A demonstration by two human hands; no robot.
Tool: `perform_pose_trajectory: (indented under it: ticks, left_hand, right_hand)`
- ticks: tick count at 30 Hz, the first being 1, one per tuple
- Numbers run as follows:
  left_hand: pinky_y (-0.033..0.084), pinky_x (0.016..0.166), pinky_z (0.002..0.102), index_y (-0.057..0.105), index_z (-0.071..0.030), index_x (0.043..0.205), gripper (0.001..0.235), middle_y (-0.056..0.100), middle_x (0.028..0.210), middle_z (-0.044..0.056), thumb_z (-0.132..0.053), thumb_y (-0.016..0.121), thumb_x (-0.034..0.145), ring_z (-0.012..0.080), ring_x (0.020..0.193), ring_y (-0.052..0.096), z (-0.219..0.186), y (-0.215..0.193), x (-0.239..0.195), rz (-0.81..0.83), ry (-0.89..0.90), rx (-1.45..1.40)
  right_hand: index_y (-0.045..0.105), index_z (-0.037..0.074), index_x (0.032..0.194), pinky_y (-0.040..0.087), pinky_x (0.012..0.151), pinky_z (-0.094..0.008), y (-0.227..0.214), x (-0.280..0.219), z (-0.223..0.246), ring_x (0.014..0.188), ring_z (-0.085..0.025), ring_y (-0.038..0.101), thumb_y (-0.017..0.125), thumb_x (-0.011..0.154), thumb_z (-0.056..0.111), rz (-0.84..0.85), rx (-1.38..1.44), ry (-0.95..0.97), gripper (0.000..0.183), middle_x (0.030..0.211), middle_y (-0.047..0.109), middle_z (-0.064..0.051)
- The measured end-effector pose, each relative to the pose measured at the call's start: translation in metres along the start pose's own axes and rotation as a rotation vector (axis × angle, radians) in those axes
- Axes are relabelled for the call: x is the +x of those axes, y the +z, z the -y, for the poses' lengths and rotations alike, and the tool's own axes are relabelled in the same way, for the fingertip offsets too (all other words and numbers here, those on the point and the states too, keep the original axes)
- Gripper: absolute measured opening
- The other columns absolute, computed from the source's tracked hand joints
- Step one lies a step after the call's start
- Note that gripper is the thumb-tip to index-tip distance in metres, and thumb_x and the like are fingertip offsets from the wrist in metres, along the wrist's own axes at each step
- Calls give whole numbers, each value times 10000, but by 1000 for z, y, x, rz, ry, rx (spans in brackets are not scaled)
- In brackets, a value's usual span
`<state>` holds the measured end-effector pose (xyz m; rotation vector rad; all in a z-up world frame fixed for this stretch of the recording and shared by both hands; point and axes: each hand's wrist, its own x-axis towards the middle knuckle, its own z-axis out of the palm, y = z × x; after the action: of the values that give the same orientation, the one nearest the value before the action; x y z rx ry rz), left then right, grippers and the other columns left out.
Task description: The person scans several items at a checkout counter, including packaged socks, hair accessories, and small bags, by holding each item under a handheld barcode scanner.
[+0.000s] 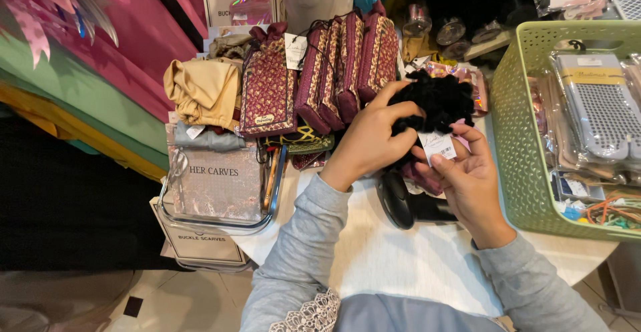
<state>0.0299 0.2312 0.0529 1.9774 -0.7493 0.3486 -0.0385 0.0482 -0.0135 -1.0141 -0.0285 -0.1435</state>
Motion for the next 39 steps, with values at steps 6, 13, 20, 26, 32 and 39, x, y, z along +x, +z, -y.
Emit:
perform_pose_trajectory:
  ticks: [6,13,20,26,32,39]
  left_hand:
    - [603,939,491,722,-240,964,202,597,1379,5,-246,766,767,402,1134,705,3,-2,-1,47,-41,71]
    - [596,919,504,730,-218,964,194,649,1276,104,-266,786,785,458,1116,688,24,-6,2,-50,-61,-23]
    - [598,916,462,737,-230,948,188,680,1224,92,-259,798,773,411,1100,707,26,-3,-1,-95,-60,-56]
    - [488,774,298,686,-132,895,112,621,1128,61,-188,760,832,200,859,699,-18,-20,0,-93,-41,5]
    - [514,887,318,684,-119,922,114,622,1296,131,-142,758,839,249,1057,732,-34,-37,-6,-201,42,69]
    - [539,817,332,715,-132,920,105,646,1203,83,-142,766,829,242,978,734,-29,-52,-6,-194,16,120]
  right_hand:
    - [391,82,1422,683,829,-460,-7,0,4,1041,-390,731,588,934,-130,40,-75,-34,567,1214,638,-187]
    - [623,111,1342,555,934,-560,-35,-22,25,1151,-409,679,869,716,324,509,-1496,-33,705,1223,677,-183]
    - [589,167,1382,560,819,-509,-64,-29,-17,1019,-364,668,801,627,319,648,-1851,-234,799,1104,606,-101]
    - [559,180,1339,525,783,-498,-35,-50,13,1021,-377,625,703,673,258,636,-1645,-108,686,1150,570,-113]
    - [599,27,1146,458,945,-341,-57,-86,52,1053,-248,612,679,874,315,528,-1193,-199,404,1132,626,-101]
    - [706,46,1144,478,909,-337,-102,-104,36,983,-186,648,772,800,121,78,-1106,-55,358,1068,738,-87]
